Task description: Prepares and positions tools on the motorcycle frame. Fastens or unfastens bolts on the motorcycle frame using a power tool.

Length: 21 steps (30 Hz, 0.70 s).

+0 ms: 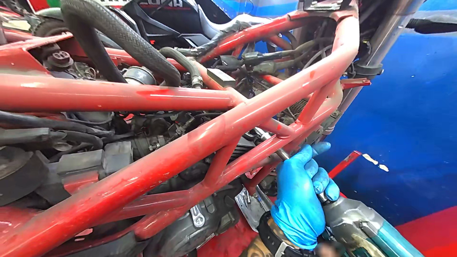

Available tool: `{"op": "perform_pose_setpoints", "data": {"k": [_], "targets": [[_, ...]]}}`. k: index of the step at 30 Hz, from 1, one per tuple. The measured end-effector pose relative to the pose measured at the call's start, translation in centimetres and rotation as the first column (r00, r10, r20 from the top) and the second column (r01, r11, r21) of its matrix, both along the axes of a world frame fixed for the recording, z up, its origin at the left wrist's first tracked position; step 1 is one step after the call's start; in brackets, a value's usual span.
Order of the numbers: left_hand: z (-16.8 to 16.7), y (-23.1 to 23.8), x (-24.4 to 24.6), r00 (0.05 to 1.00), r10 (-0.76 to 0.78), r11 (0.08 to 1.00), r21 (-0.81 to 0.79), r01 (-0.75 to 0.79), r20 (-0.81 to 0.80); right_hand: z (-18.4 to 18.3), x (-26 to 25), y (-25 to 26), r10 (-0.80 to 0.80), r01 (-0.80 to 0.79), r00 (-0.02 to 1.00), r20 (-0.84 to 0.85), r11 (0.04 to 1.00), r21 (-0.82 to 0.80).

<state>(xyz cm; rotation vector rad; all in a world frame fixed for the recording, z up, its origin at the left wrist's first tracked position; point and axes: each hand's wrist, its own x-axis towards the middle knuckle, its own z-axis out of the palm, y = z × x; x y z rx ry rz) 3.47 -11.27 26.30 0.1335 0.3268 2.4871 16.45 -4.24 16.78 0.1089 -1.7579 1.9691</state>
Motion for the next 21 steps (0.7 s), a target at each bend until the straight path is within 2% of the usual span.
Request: {"op": "perform_pose_setpoints", "data": {"k": [4,8,10,13,17,21], "targets": [[0.1,0.1,0.1,1.000,-0.004,1.000,0.029,0.004,0.000,-0.2,0.0,0.9,0.015,-0.014,1.000,-0.005,0.999,0.036],[-1.0,-0.1,0.0,0.996,-0.018,0.983,0.182,0.033,-0.085,0.0,0.5,0.9,-0.035,0.034,0.999,0.007,0.990,0.138],[-1.3,0.2,0.1,0.996,-0.006,0.979,0.200,0.025,-0.094,0.1,0.7,0.9,-0.052,0.051,0.999,0.003,0.989,0.136],[-1.2,0.8,0.2,0.997,0.029,0.977,0.215,-0.013,-0.073,-0.5,0.7,1.8,0.021,-0.019,0.999,-0.030,0.998,0.060],[-1.1,1.4,0.9,0.992,0.121,0.986,0.120,-0.116,-0.036,0.5,1.0,1.4,0.048,-0.048,0.999,-0.005,0.999,-0.021],[-0.6,1.5,1.4,0.963,0.263,0.958,-0.133,-0.254,0.053,0.3,1.1,1.6,-0.012,0.013,0.999,-0.036,1.000,0.014]]}}
